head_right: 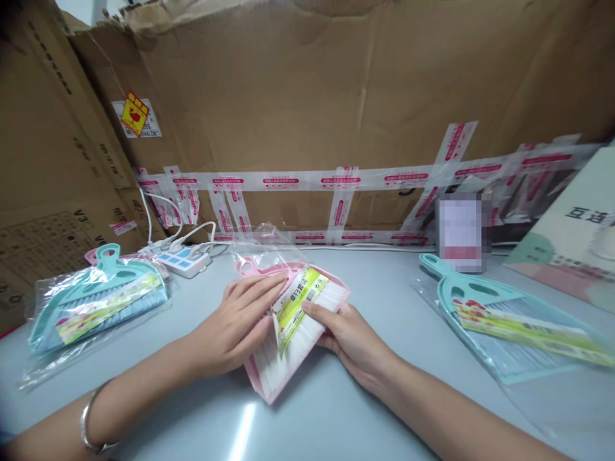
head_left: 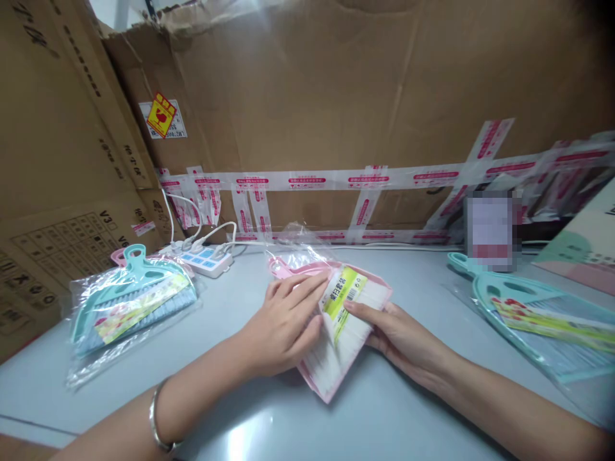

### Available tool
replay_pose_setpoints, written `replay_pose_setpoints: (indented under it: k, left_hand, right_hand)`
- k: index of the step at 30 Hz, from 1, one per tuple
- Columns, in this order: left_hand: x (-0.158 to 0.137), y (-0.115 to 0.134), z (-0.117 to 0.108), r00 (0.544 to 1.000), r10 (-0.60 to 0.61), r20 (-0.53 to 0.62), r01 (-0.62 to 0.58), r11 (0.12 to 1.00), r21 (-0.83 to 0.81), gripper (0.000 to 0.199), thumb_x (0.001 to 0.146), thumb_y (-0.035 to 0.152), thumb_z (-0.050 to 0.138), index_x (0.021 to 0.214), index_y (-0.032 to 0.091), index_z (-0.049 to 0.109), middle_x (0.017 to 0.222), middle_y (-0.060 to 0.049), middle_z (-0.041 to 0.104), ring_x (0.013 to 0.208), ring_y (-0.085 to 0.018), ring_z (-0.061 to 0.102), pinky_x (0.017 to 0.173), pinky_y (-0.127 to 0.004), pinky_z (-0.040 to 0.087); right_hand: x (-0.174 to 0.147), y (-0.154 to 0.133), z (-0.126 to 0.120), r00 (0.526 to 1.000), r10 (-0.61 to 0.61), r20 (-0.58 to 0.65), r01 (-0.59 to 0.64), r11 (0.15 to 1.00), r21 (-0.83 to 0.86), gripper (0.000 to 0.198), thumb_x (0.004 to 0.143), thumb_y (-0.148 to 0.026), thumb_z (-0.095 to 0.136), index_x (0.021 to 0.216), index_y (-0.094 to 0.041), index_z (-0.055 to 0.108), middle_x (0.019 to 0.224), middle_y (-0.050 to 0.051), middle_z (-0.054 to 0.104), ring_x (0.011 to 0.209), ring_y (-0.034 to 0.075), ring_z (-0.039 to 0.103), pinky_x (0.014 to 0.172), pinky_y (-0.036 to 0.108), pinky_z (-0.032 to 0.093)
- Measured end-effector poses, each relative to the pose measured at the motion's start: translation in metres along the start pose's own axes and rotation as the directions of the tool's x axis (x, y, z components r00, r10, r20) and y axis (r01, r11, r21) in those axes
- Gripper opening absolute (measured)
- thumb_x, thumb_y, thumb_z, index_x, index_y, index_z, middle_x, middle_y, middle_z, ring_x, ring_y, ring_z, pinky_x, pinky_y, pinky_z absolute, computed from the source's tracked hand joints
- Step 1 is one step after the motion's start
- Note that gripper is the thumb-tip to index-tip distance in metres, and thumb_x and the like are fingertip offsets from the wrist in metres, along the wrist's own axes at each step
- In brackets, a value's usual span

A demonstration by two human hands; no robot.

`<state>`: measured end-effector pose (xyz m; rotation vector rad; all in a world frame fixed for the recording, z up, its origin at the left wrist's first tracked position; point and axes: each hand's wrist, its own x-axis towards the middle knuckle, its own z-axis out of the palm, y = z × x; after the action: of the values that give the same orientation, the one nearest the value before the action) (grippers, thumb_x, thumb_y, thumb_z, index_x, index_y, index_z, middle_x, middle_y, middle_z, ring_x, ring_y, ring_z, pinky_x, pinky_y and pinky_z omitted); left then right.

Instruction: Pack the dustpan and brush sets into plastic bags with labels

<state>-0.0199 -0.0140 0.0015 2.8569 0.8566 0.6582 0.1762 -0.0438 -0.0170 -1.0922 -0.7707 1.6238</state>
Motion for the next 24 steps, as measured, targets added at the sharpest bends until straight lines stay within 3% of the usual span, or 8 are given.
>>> replay_pose_setpoints:
  k: [5, 11, 17, 21, 24]
  left_hand:
    - [0.001, 0.001, -0.006, 0.999, -0.054, -0.008, 0.054, 0.998, -0.024, 0.053, 0.090, 0.033, 0.036, 0.142, 0.025, 0.026, 0.146, -0.007, 0.034, 0.126, -0.027, 0.035, 0.099, -0.043, 0.029]
    - [0.001, -0.001, -0.008, 0.990, -0.138, 0.023, 0.139, 0.983, -0.117, 0.053, 0.090, 0.042, 0.036, 0.141, 0.029, 0.026, 0.146, -0.006, 0.033, 0.129, -0.027, 0.032, 0.103, -0.047, 0.022]
    - [0.000, -0.002, -0.009, 0.999, -0.011, -0.036, 0.008, 0.996, -0.086, 0.048, 0.091, 0.041, 0.034, 0.136, 0.026, 0.037, 0.140, -0.006, 0.043, 0.125, -0.026, 0.038, 0.099, -0.045, 0.026]
    - [0.002, 0.001, -0.012, 0.999, 0.048, -0.015, -0.048, 0.999, -0.020, 0.040, 0.090, 0.037, 0.038, 0.123, 0.022, 0.054, 0.122, -0.008, 0.060, 0.110, -0.025, 0.051, 0.090, -0.041, 0.034]
    - [0.004, 0.003, -0.014, 0.999, 0.041, -0.001, -0.041, 0.999, 0.009, 0.036, 0.089, 0.035, 0.039, 0.117, 0.021, 0.058, 0.116, -0.010, 0.064, 0.102, -0.024, 0.057, 0.084, -0.040, 0.038]
  right_hand:
    - [0.002, -0.002, -0.004, 0.999, -0.022, -0.026, 0.023, 1.000, 0.010, 0.029, 0.074, -0.021, 0.068, 0.103, -0.019, 0.063, 0.102, 0.006, 0.071, 0.088, 0.019, 0.068, 0.076, 0.029, 0.056]
    - [-0.004, -0.002, -0.002, 0.993, 0.083, 0.084, -0.078, 0.995, -0.057, 0.036, 0.071, -0.019, 0.069, 0.107, -0.016, 0.063, 0.103, 0.008, 0.070, 0.088, 0.019, 0.067, 0.080, 0.030, 0.054]
    - [-0.004, 0.000, 0.000, 0.992, 0.083, 0.099, -0.078, 0.996, -0.044, 0.036, 0.071, -0.018, 0.069, 0.106, -0.014, 0.062, 0.099, 0.009, 0.071, 0.086, 0.020, 0.068, 0.081, 0.032, 0.054]
    - [0.001, 0.000, -0.004, 0.999, 0.033, 0.013, -0.033, 0.998, 0.045, 0.035, 0.071, -0.017, 0.068, 0.105, -0.015, 0.061, 0.098, 0.008, 0.071, 0.086, 0.019, 0.068, 0.077, 0.030, 0.056]
    - [0.006, -0.001, -0.007, 0.999, -0.013, -0.050, 0.019, 0.991, 0.131, 0.035, 0.071, -0.015, 0.068, 0.104, -0.015, 0.061, 0.097, 0.007, 0.070, 0.086, 0.019, 0.067, 0.075, 0.027, 0.056]
